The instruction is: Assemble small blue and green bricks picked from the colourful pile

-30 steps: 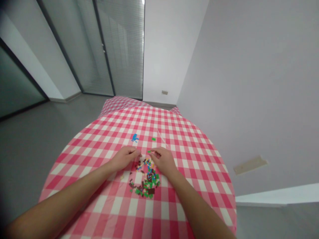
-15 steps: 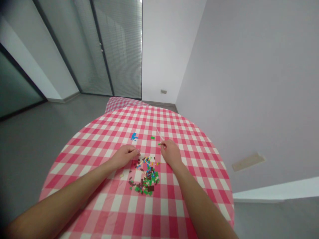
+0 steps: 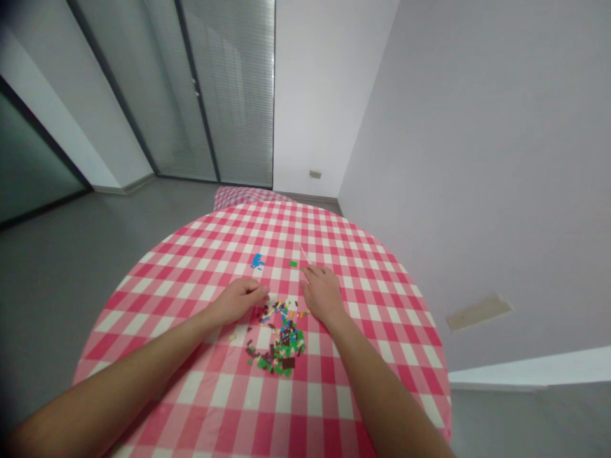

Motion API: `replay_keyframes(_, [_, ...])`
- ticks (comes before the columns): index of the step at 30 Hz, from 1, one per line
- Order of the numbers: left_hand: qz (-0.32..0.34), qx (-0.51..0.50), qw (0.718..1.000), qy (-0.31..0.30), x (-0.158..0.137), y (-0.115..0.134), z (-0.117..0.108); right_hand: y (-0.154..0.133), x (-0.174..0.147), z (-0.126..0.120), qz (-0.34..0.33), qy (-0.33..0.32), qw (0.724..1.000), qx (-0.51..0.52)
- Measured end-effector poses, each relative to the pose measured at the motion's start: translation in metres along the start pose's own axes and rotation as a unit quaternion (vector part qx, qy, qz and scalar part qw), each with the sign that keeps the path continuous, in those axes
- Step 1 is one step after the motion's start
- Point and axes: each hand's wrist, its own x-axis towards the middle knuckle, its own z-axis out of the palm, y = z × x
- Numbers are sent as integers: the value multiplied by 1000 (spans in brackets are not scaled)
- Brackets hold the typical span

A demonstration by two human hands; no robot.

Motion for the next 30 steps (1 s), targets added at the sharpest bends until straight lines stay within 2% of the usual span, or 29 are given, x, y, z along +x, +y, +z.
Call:
replay_keyframes(14, [6,16,1000,-3,-2,2,2,1,1,3,-4,-61,998,14])
replay_keyframes(30, [-2,22,1000,-4,-2,-2,3,0,0,9,67,-33,997,9])
